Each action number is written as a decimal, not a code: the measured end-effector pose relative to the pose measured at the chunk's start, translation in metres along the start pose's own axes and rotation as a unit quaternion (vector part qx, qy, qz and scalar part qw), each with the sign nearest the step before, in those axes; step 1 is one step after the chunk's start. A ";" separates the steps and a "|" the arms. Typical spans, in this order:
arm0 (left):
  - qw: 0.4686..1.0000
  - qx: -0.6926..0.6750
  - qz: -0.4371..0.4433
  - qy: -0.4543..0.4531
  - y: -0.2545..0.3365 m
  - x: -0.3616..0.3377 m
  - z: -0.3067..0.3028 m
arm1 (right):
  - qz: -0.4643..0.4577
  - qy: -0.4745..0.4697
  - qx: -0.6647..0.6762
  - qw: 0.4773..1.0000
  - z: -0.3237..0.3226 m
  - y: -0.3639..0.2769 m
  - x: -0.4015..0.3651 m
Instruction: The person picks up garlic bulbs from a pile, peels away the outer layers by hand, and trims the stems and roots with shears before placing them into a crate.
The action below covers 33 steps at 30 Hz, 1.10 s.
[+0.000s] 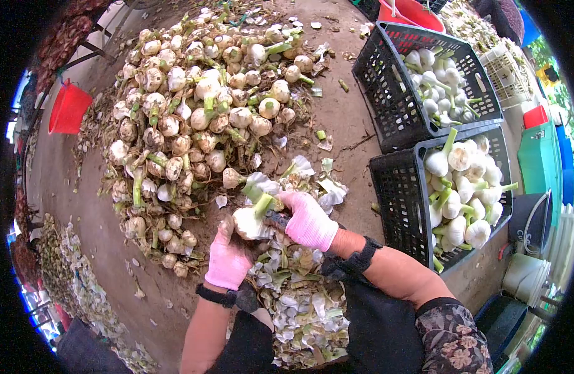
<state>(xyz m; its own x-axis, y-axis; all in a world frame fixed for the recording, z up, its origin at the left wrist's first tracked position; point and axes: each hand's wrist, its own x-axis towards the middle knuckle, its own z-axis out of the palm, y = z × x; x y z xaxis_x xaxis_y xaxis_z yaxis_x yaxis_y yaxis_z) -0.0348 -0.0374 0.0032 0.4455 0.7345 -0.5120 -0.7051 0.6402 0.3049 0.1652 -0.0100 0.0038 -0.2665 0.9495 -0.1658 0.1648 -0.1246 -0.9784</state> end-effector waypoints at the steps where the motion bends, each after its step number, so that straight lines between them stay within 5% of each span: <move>1: 0.998 -0.046 -0.043 -0.029 0.002 0.000 0.000 | 0.000 0.000 0.001 1.000 0.000 -0.001 0.000; 5: 0.990 0.110 0.031 0.078 -0.014 0.004 0.016 | 0.135 -0.026 -0.033 0.990 -0.007 -0.018 -0.001; 7: 0.858 0.437 0.264 0.061 -0.018 0.007 0.025 | 0.181 -0.043 -0.009 0.982 -0.007 -0.016 -0.001; 10: 0.881 0.412 0.205 0.113 -0.015 0.007 0.024 | -0.050 0.008 -0.165 0.985 -0.006 0.001 -0.004; 12: 0.918 0.355 0.137 0.110 -0.011 0.005 0.015 | -0.048 0.002 -0.182 0.982 -0.013 0.004 0.005; 15: 0.906 0.409 0.095 0.054 -0.010 0.003 0.013 | -0.049 0.016 -0.214 0.975 -0.021 0.025 0.015; 17: 0.929 0.359 0.085 0.035 -0.016 -0.001 0.012 | -0.062 0.124 -0.273 0.952 -0.024 0.049 0.021; 18: 0.928 0.365 0.075 0.023 -0.021 -0.003 0.003 | 0.020 0.145 -0.319 0.936 -0.030 0.050 0.025; 19: 0.926 0.371 0.065 0.012 -0.024 -0.004 -0.002 | 0.090 0.132 -0.351 0.923 -0.040 0.063 0.029; 22: 0.954 0.299 0.036 -0.011 -0.014 -0.006 0.021 | 0.105 0.060 -0.312 0.942 -0.048 0.027 0.019; 24: 0.958 0.284 0.033 -0.014 -0.012 -0.003 0.026 | -0.038 0.020 -0.209 0.977 -0.044 0.010 0.011; 28: 0.928 0.364 0.076 0.000 -0.012 0.000 0.025 | -0.106 -0.097 -0.156 0.977 -0.042 -0.015 0.008; 33: 0.905 0.420 0.063 0.006 -0.006 0.001 0.014 | -0.070 -0.124 -0.088 0.986 -0.036 -0.016 0.008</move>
<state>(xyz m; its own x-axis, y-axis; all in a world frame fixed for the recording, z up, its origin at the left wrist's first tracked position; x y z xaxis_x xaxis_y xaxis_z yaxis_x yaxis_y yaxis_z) -0.0220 -0.0373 0.0115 0.3817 0.8141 -0.4377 -0.0791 0.5005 0.8621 0.1948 0.0105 0.0230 -0.5190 0.8513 -0.0765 0.2663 0.0760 -0.9609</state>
